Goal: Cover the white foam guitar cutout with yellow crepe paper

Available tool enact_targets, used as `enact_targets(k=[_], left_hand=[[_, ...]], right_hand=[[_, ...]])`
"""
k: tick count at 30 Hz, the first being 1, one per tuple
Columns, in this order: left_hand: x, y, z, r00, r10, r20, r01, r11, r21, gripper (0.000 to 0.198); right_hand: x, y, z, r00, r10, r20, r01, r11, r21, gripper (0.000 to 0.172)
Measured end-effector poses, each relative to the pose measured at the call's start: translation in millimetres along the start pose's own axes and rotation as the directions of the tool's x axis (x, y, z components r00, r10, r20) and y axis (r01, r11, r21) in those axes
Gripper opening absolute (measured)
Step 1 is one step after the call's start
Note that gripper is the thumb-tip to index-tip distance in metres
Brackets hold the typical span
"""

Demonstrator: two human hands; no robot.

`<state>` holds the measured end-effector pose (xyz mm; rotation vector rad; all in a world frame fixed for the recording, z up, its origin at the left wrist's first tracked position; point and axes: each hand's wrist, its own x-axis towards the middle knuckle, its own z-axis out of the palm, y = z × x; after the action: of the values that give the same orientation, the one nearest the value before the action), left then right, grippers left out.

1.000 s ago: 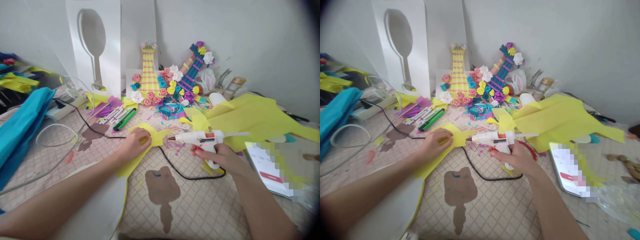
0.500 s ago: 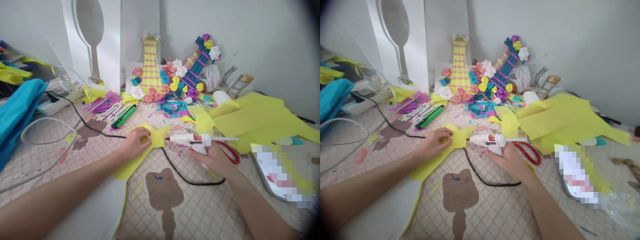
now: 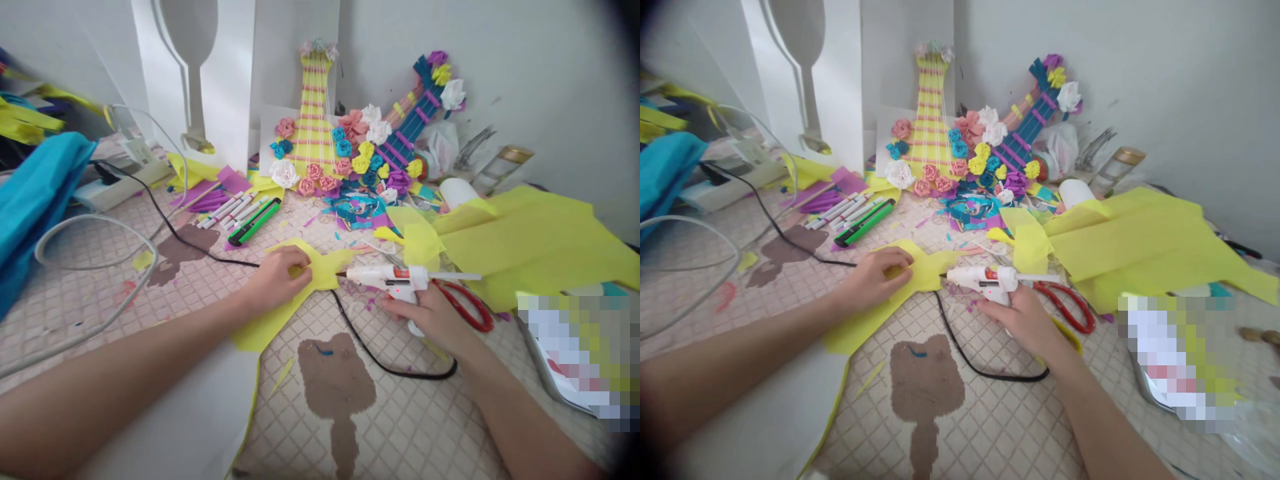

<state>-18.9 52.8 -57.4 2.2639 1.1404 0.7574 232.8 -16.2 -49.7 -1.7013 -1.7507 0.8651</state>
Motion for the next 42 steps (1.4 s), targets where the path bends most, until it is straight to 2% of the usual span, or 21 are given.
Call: enact_targets(k=[10,19,28,30,35,42], left_hand=[[0,1,-0.9,1.000,0.003,0.001,-0.003,1.000,-0.010,0.016],[1,0,0.1,1.000,-0.002,-0.005,0.002,1.000,-0.013,0.016],[1,3,-3.0,1.000,-0.011,0.011,0.011,1.000,-0.004,0.016],[1,3,-3.0,1.000,-0.013,0.008,0.013,1.000,-0.008,0.016],[1,1,-1.2,1.000,0.004,-0.001,-0.004,1.000,-0.016,0.016],[0,1,-1.5,1.000,-0.001,-0.010,0.001,1.000,0.003,0.014]], right_hand=[[-1,2,-1,0.999,0.023,0.026,-0.023,1.000,-0.007,0.016],[-3,1,-3,0.999,-0.016,0.031,0.016,1.000,-0.023,0.013],[-7,-6,-8,1.000,0.011,0.026,-0.010,0.998,-0.061,0.027],[-8,-7,-8,1.000,0.024,0.014,-0.023,0.998,-0.051,0.024],[-9,-13,0,1.000,-0.014,0.025,0.015,0.999,-0.039,0.017],[-7,-17,14,0.994,-0.082,0.066,0.084,0.996,-0.028,0.026]])
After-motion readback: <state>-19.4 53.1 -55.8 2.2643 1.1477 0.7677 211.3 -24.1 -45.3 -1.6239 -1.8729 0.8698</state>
